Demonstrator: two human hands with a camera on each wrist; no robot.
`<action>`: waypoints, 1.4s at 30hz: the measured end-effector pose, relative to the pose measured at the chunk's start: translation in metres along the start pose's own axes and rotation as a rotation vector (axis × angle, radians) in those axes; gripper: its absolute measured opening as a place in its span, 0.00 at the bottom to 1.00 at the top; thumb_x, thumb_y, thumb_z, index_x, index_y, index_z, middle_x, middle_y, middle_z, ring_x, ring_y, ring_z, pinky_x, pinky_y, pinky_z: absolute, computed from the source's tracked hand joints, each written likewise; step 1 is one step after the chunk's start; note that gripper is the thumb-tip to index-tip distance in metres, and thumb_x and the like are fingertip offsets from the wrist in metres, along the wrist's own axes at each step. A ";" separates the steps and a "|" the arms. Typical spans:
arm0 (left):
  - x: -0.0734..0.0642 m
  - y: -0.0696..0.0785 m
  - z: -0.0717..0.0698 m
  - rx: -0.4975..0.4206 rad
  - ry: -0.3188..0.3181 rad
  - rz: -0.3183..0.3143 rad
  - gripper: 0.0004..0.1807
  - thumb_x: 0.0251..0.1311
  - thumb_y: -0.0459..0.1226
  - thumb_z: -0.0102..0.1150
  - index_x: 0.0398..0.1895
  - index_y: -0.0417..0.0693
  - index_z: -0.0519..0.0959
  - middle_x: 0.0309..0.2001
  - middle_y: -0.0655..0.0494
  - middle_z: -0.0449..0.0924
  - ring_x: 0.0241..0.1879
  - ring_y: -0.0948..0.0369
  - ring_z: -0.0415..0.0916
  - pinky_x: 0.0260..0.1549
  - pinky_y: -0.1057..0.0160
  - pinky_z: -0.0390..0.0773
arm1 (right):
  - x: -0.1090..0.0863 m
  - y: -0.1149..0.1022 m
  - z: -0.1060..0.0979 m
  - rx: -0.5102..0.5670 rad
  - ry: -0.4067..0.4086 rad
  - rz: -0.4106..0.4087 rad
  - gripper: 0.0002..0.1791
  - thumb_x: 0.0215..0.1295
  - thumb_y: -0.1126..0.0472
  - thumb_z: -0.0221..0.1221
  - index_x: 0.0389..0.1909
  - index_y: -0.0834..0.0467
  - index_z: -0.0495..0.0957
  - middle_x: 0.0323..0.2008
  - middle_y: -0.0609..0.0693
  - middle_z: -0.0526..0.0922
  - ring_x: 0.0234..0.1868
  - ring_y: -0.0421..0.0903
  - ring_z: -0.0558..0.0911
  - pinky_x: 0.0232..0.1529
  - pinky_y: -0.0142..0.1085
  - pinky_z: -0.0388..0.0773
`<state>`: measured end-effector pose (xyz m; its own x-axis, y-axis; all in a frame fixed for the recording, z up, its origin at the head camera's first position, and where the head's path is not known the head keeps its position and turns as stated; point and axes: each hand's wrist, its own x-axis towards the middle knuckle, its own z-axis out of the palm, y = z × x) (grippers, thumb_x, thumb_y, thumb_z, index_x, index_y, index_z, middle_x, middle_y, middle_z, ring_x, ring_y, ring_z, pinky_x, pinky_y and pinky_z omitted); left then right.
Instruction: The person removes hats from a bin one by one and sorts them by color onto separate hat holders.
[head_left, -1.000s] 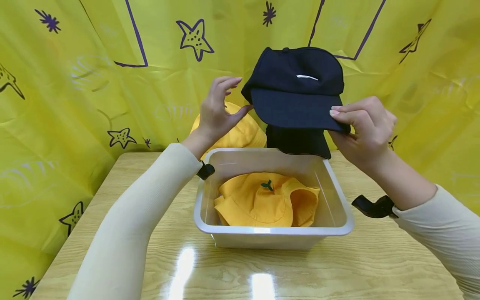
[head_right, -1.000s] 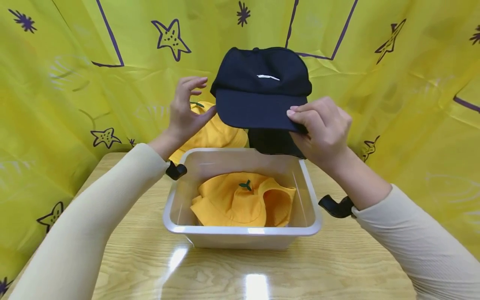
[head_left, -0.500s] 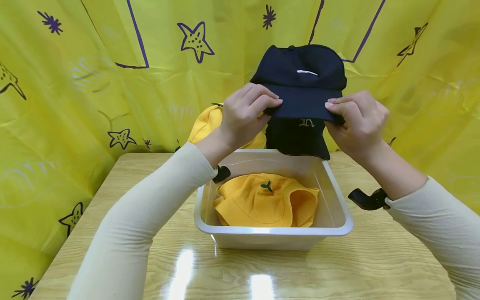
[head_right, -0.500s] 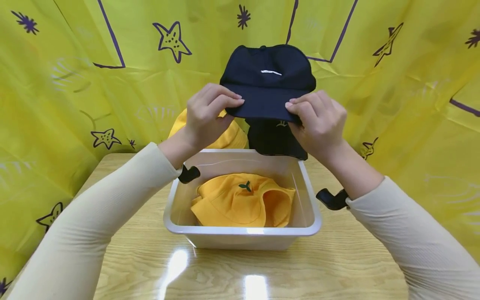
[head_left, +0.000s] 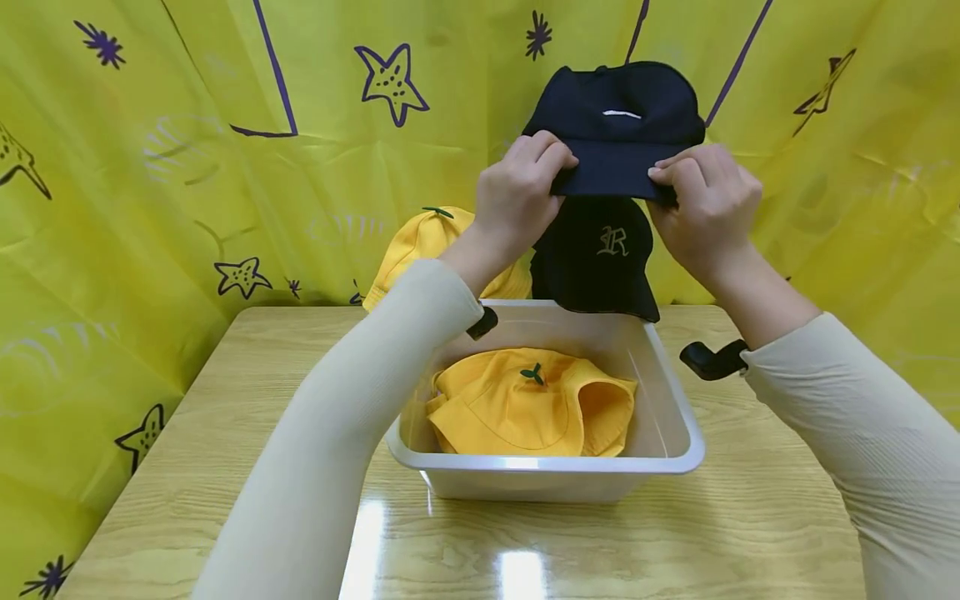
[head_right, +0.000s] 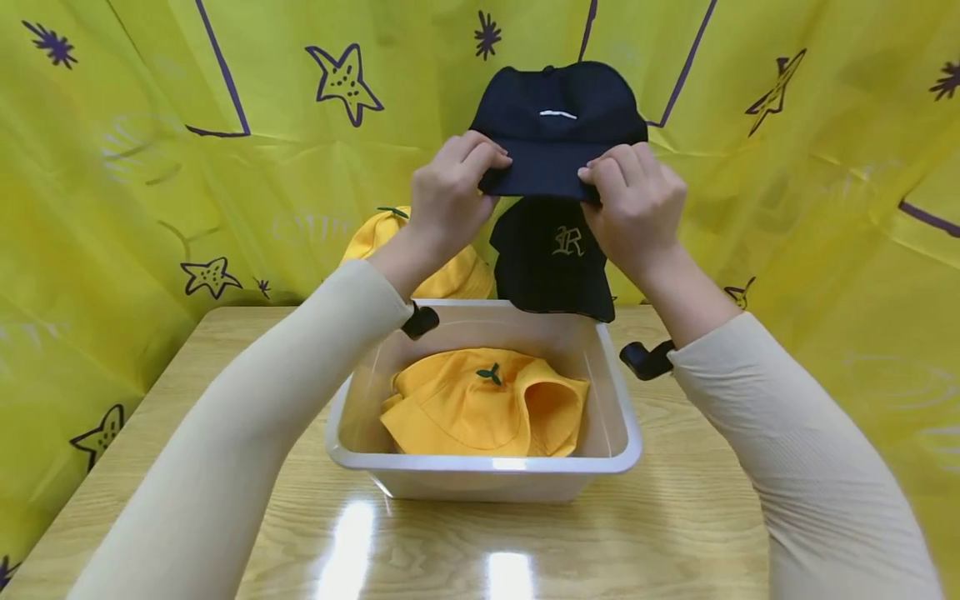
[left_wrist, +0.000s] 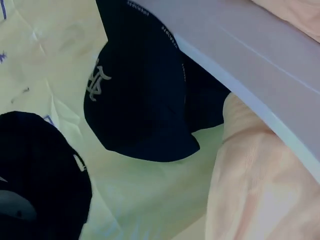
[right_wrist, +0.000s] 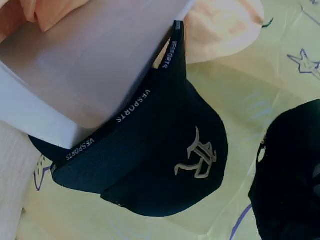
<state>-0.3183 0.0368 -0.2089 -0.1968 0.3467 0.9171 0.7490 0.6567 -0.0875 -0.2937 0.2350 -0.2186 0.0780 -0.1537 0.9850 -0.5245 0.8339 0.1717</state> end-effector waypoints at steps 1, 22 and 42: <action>0.000 -0.001 0.003 0.005 0.002 -0.005 0.07 0.59 0.30 0.53 0.35 0.46 0.81 0.38 0.55 0.81 0.40 0.59 0.78 0.34 0.65 0.81 | 0.000 0.002 0.003 -0.006 -0.004 0.002 0.11 0.59 0.66 0.61 0.21 0.65 0.72 0.23 0.61 0.78 0.26 0.62 0.77 0.19 0.55 0.65; -0.005 -0.001 0.055 0.067 -0.828 -0.280 0.33 0.65 0.41 0.55 0.73 0.58 0.57 0.72 0.56 0.57 0.67 0.60 0.61 0.47 0.62 0.79 | -0.041 0.040 0.033 -0.087 -0.261 -0.169 0.10 0.58 0.73 0.56 0.20 0.66 0.67 0.20 0.61 0.71 0.19 0.59 0.71 0.10 0.47 0.62; -0.039 0.013 0.067 -0.002 -0.985 -0.045 0.27 0.66 0.40 0.54 0.68 0.52 0.65 0.62 0.53 0.70 0.55 0.58 0.75 0.49 0.63 0.78 | -0.085 0.040 -0.021 0.046 -0.745 -0.042 0.19 0.41 0.77 0.67 0.35 0.65 0.73 0.32 0.61 0.79 0.33 0.61 0.79 0.23 0.52 0.77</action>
<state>-0.3435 0.0764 -0.2714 -0.6635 0.7248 0.1856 0.7287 0.6822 -0.0590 -0.3035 0.2926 -0.2953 -0.4881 -0.5169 0.7032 -0.5696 0.7992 0.1921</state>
